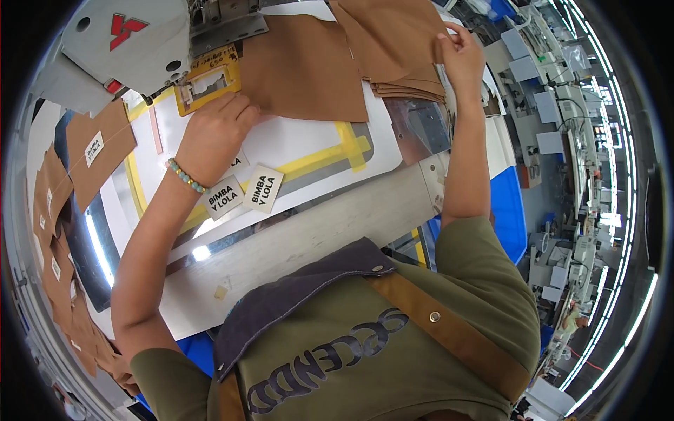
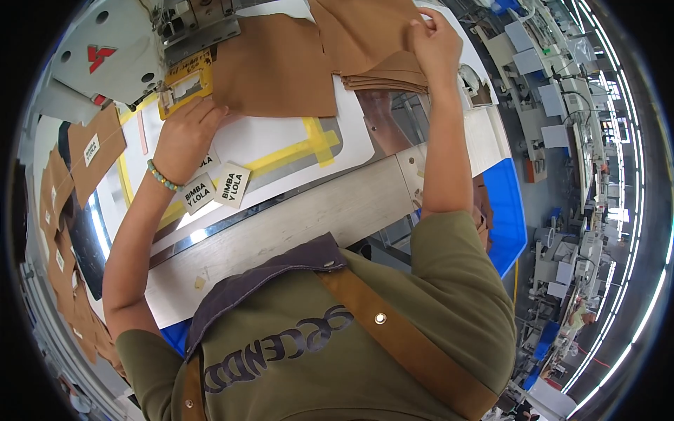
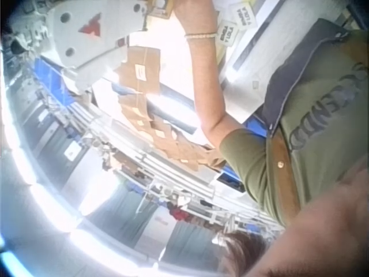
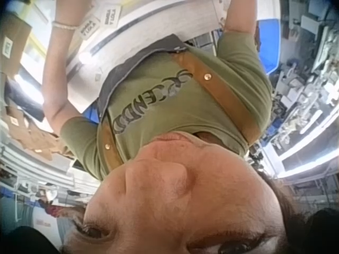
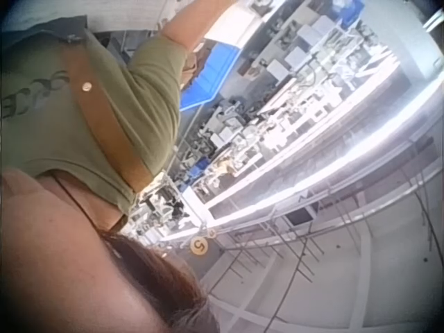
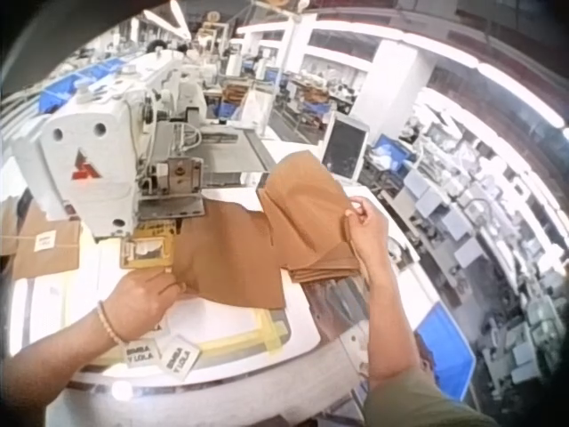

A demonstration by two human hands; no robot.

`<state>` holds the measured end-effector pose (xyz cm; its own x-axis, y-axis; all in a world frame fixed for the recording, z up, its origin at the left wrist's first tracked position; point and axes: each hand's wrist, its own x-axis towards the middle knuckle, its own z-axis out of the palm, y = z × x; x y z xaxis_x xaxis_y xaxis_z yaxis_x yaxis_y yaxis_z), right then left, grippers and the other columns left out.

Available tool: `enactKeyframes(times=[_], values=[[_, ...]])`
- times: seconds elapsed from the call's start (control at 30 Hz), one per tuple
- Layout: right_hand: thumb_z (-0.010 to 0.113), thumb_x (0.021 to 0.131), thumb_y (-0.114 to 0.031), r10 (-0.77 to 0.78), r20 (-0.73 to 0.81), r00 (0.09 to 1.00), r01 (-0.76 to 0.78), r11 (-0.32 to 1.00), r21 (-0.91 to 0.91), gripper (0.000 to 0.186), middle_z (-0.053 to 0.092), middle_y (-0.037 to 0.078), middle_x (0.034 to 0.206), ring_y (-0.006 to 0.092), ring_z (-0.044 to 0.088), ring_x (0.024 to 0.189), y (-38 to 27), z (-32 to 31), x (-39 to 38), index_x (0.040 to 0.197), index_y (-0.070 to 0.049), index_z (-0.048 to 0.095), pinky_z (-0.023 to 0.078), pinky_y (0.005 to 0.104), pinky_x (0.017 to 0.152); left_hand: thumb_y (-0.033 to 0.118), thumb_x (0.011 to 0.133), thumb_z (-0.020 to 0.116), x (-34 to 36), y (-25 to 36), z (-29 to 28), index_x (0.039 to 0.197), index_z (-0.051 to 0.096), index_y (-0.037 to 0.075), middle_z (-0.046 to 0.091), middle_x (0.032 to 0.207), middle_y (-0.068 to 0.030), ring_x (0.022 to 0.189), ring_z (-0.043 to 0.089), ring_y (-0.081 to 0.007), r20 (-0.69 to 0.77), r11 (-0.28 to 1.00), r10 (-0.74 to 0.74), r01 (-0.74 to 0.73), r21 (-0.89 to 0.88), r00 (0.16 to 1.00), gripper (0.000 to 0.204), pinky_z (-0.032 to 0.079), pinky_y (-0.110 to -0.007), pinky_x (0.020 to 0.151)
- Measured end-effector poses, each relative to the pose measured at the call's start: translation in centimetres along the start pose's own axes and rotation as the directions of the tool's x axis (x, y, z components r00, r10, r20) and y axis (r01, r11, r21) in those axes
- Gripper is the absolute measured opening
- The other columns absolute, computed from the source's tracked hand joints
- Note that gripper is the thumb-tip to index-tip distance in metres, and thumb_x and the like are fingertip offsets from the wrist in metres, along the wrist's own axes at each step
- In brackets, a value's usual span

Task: Sewing brand labels onto leather components using an industrial sewing machine.

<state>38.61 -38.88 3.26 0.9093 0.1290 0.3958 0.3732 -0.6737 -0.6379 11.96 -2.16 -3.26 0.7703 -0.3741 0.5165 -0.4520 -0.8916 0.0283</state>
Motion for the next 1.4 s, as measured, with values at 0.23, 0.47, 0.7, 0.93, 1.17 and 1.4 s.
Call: enactKeyframes(times=[0.23,0.47,0.7,0.93,1.17,1.4], values=[[0.083,0.090,-0.037,-0.676,0.143,0.722,0.691,0.704,-0.163,0.060,0.059,0.014,0.155,0.0350,0.058,0.139,-3.6,2.0,-6.4,0.144,-0.012,0.068,0.043,0.0544,0.117,0.001,0.089,0.076,0.1,0.2,0.3,0.101,0.076,0.001,0.073,0.094,-0.0126,0.084,0.071,-0.0317,-0.116,0.992,-0.108,0.099,-0.075,0.987,0.012,0.060,-0.041,0.077],[0.076,0.091,-0.017,-0.796,0.376,0.474,0.877,0.389,-0.282,0.032,0.075,0.000,0.130,0.0233,0.066,0.132,-6.2,5.5,-11.2,0.123,-0.015,0.077,0.041,0.0543,0.122,0.001,0.088,0.078,-0.1,-0.1,0.6,0.102,0.078,0.001,0.075,0.094,-0.0122,0.084,0.071,-0.0312,-0.103,0.975,-0.135,0.114,-0.190,0.985,0.014,0.060,-0.039,0.075],[0.076,0.084,-0.003,-0.845,0.266,0.465,0.883,0.419,-0.212,0.033,0.078,0.001,0.125,0.0204,0.070,0.126,-9.3,4.7,-10.6,0.116,-0.010,0.080,0.047,0.0492,0.120,0.001,0.083,0.075,-1.0,1.0,-0.9,0.103,0.077,0.003,0.075,0.098,-0.0082,0.091,0.071,-0.0252,0.003,0.995,-0.061,0.061,-0.084,0.998,0.021,0.060,-0.036,0.079],[0.071,0.089,-0.006,-0.845,0.329,0.422,0.906,0.382,-0.179,0.029,0.078,0.003,0.124,0.0227,0.070,0.126,-8.1,10.3,-11.2,0.118,-0.008,0.079,0.043,0.0508,0.121,0.005,0.083,0.073,-4.3,-0.6,-3.0,0.112,0.073,0.002,0.072,0.106,-0.0069,0.097,0.068,-0.0221,0.082,0.947,-0.016,-0.011,0.321,0.997,0.029,0.058,-0.036,0.082],[0.063,0.107,-0.027,-0.751,0.527,0.398,0.899,0.434,-0.061,0.047,0.058,0.006,0.159,0.0246,0.045,0.154,-11.4,14.4,-12.1,0.149,-0.009,0.062,0.030,0.0517,0.130,0.009,0.085,0.070,-10.0,-2.6,-5.1,0.110,0.074,0.001,0.072,0.115,-0.0068,0.110,0.067,-0.0228,0.182,0.904,-0.212,0.122,0.410,0.960,0.027,0.057,-0.036,0.089],[0.052,0.112,-0.045,-0.632,0.693,0.346,0.850,0.523,0.053,0.065,0.034,0.006,0.177,0.0285,0.022,0.166,-10.1,12.7,-12.6,0.166,-0.010,0.043,0.016,0.0549,0.135,0.002,0.091,0.066,-12.0,-0.3,-6.5,0.141,0.068,0.006,0.065,0.152,-0.0070,0.141,0.058,-0.0351,0.126,0.903,-0.400,0.368,0.221,0.908,0.050,0.049,-0.048,0.116]])
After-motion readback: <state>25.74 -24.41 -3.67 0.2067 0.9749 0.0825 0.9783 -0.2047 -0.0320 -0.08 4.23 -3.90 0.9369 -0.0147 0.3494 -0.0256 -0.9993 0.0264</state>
